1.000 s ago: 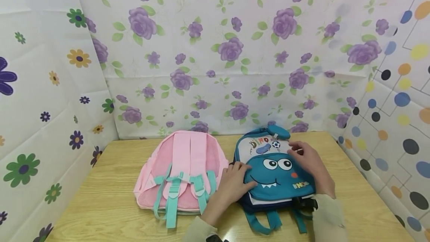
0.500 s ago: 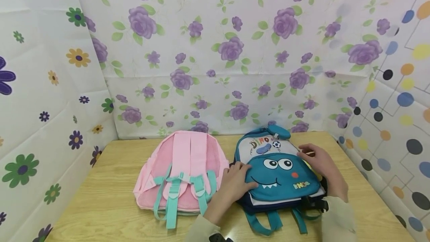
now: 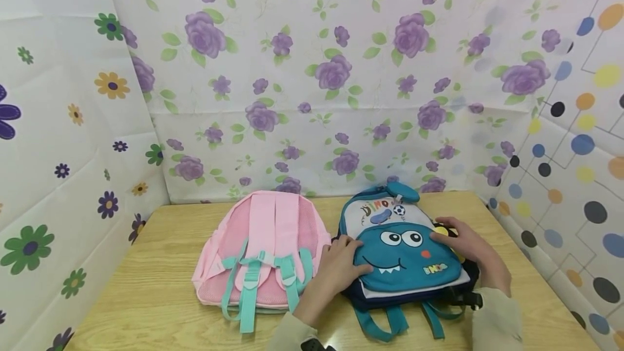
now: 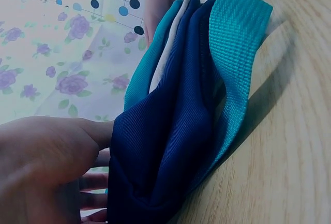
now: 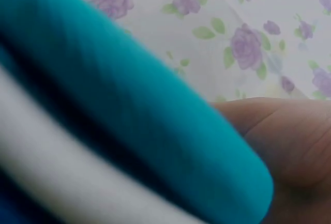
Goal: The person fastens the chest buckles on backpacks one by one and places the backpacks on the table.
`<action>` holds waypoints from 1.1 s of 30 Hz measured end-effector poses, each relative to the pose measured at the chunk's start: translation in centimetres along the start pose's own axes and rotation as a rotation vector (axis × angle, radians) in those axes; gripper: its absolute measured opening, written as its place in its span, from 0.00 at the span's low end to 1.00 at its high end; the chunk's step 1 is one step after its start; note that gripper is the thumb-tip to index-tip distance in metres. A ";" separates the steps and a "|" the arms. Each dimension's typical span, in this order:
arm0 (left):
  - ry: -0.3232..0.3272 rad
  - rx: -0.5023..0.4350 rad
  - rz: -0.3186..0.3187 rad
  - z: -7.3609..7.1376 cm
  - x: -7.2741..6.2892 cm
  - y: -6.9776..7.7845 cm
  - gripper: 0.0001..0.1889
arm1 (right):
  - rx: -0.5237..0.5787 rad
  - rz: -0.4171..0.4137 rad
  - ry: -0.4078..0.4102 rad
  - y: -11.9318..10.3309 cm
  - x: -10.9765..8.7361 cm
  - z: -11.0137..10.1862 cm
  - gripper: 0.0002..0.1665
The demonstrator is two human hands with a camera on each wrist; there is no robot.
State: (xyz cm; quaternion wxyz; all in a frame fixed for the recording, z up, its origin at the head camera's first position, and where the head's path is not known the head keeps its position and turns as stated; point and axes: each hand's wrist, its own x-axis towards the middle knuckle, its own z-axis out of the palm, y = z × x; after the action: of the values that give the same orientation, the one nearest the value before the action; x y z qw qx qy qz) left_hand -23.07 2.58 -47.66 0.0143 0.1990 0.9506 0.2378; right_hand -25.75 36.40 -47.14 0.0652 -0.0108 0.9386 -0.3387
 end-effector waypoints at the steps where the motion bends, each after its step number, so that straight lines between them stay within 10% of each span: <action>1: 0.000 -0.003 -0.001 0.0 0.0 0.0 0.32 | 0.008 0.003 -0.005 0.1 0.0 0.1 0.49; 15: 0.009 -0.017 0.015 -0.2 -0.2 0.0 0.30 | 0.100 0.078 0.005 0.0 0.1 0.4 0.52; 33: -0.034 -0.051 0.008 -0.4 0.4 0.4 0.27 | -0.007 -0.058 0.126 -3.5 -1.1 -1.3 0.43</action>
State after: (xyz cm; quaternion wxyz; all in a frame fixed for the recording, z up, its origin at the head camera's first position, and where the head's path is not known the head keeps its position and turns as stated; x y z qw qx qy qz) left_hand -23.29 2.87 -47.12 0.0348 0.2063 0.9431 0.2586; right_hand -24.86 34.66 -43.79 -0.0042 -0.0171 0.9413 -0.3371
